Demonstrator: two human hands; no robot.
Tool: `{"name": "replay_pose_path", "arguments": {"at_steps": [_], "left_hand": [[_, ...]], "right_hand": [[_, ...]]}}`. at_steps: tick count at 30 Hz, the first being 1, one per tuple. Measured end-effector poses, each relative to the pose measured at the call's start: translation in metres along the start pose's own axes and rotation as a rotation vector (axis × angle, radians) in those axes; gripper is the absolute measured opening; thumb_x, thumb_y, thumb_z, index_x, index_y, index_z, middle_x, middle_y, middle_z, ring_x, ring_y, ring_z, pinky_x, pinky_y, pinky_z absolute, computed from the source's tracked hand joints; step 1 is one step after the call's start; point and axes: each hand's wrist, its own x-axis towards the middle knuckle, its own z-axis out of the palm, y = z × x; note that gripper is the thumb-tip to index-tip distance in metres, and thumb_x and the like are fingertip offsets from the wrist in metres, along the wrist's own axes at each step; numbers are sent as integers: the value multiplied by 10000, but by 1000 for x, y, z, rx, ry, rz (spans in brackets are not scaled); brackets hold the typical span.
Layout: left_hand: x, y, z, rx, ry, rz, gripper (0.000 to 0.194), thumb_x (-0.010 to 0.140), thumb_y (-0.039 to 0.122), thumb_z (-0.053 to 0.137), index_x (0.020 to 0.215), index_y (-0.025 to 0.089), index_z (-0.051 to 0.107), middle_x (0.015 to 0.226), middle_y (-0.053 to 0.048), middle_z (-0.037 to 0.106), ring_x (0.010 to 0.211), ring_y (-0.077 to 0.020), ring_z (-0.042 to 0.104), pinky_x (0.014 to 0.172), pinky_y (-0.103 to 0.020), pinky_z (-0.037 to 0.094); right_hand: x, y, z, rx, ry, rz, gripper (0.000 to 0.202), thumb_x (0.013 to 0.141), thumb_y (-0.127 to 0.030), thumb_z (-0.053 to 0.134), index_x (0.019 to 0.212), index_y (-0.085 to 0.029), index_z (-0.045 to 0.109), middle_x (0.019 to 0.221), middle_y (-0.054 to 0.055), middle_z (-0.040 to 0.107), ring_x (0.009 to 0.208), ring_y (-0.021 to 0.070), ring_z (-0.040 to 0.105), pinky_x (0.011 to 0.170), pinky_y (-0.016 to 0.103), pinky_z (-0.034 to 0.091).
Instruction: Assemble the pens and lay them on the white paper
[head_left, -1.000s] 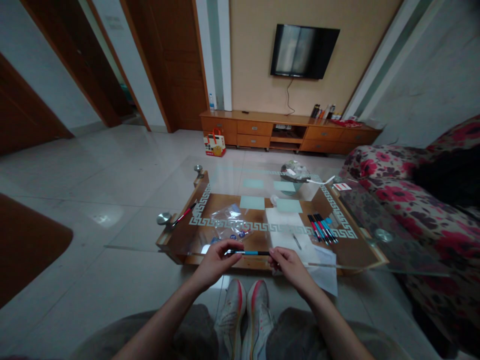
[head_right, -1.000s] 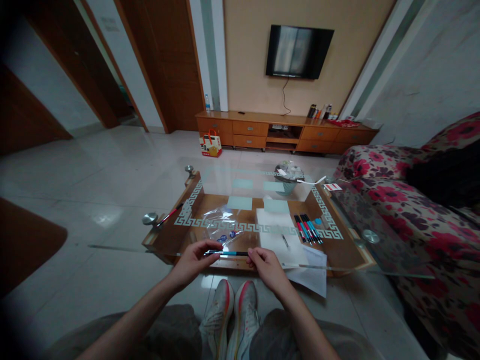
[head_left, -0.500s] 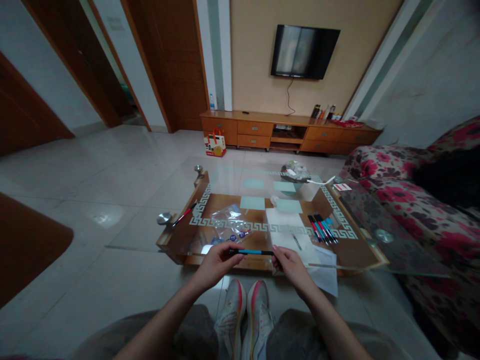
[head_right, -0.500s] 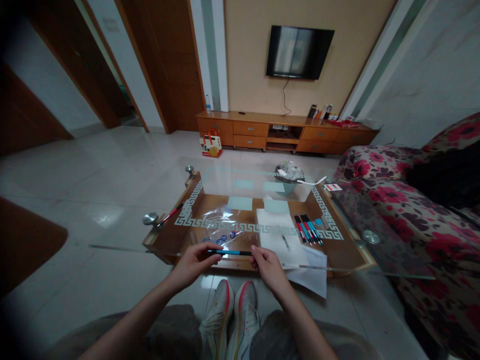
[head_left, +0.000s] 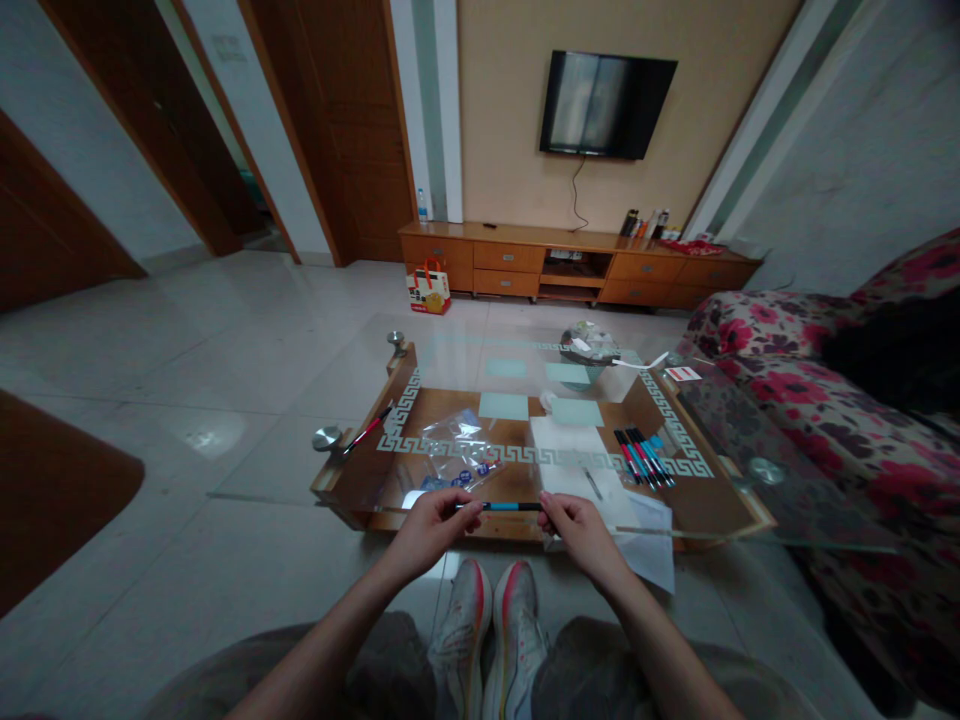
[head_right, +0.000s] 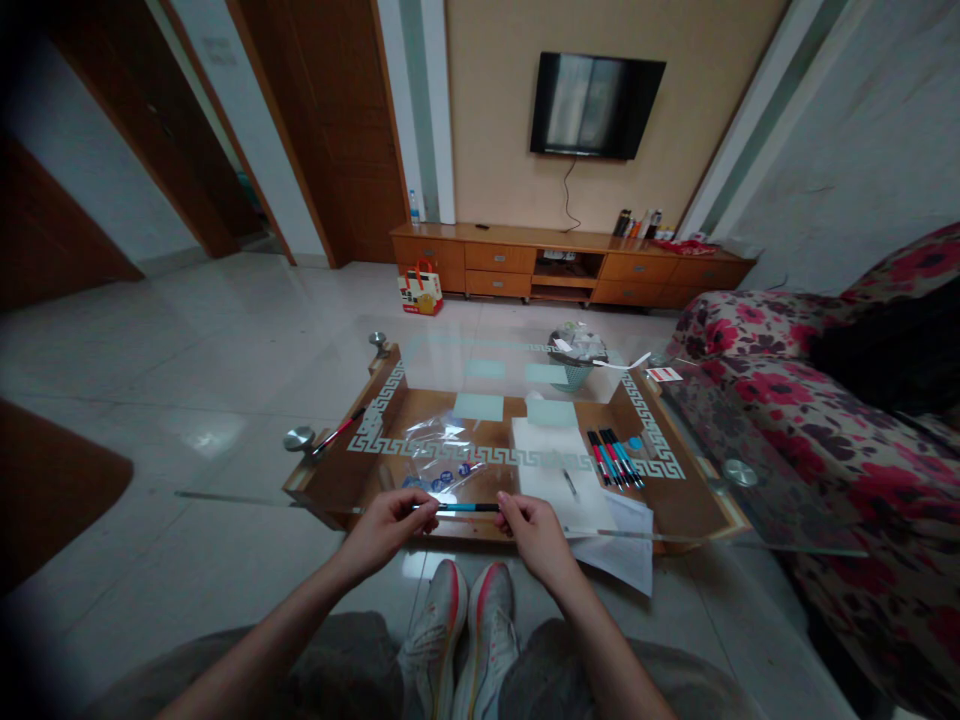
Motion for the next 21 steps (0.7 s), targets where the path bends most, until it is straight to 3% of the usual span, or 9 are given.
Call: {"name": "replay_pose_path", "arguments": {"at_steps": [12,21], "left_hand": [[4,1,-2,42,55,-18,515,923,594,524,739,140,683,649,-36,676,591,-139,568,576,-230,388],[2,-7,1,-45,-42,-153,678,909,692,444,591,131,652,485,-28,582,467,-126,523,515,-230,363]], "right_hand": [[-1,-9,-4,-45,-10,-58,408,881,-545,614,768,-166,714,708,23,648,688,168,560,639,262,411],[-2,-10,-5,-3,21,-40,402,836,-540,668,940,-165,765,777,38,689,700,170,565,643,273,432]]}}
